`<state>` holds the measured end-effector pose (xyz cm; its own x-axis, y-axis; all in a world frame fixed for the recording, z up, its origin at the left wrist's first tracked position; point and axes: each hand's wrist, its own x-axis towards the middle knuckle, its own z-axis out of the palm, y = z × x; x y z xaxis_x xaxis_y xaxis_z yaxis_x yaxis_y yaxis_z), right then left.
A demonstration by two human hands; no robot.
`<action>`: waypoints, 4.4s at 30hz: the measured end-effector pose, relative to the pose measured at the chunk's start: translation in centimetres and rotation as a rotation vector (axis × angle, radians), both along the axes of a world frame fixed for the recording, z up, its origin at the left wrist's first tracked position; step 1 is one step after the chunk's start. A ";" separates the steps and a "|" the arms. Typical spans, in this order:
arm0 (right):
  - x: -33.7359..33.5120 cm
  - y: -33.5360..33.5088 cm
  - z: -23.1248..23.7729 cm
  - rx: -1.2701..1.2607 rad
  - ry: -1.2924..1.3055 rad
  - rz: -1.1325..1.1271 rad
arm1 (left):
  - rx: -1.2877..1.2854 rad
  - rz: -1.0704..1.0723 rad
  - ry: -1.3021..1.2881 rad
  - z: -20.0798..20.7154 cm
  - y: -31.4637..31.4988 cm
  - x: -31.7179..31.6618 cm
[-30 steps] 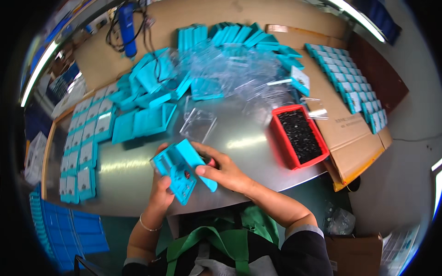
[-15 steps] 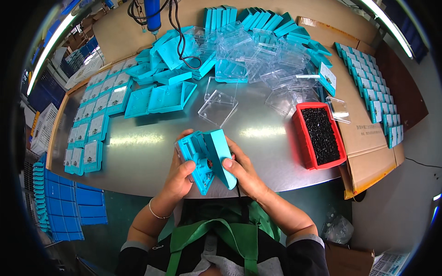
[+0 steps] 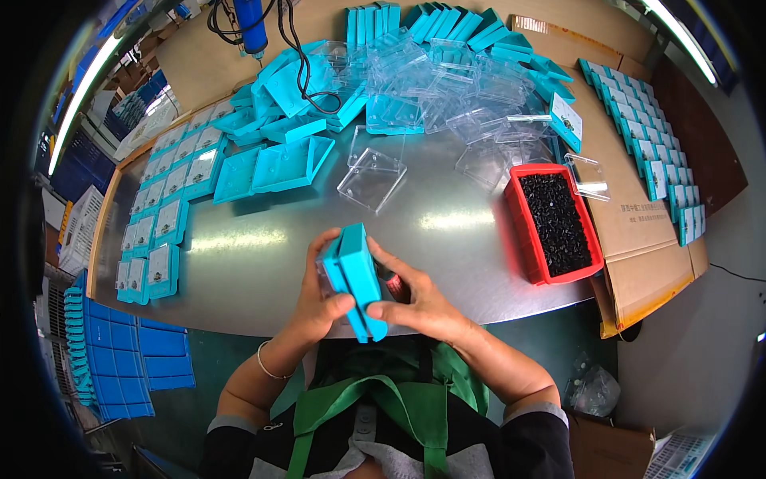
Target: The person assembles small teal-colored electronic devices at a workstation. They use a screwdriver to tighten screws on the internal mechanism, place a clear plastic cover over the face, and then close the teal casing. The completed units are stacked on the table.
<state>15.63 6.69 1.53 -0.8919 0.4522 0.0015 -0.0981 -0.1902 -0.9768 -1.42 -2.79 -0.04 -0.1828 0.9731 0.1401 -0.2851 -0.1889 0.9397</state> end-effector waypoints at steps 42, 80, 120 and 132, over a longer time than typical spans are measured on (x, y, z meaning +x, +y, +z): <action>16.4 15.2 6.7 1.091 -0.764 -0.964 | -0.262 0.840 1.576 -4.4 -6.4 -32.8; -1.5 1.8 4.8 0.008 0.319 -0.294 | -0.243 -0.046 -0.370 -1.1 -0.2 -2.7; -2.7 8.4 6.6 0.515 -0.219 -0.060 | -0.098 0.258 -0.221 -1.3 -3.6 -6.3; -0.2 10.0 4.1 1.294 -0.420 -0.402 | -0.208 -0.035 -0.051 -2.6 2.3 -1.3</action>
<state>15.42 16.68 5.60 -0.7424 0.5551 0.3751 0.4061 0.8182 -0.4071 -2.71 -0.44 -2.61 -0.1501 0.9860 -0.0732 -0.3364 0.0186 0.9415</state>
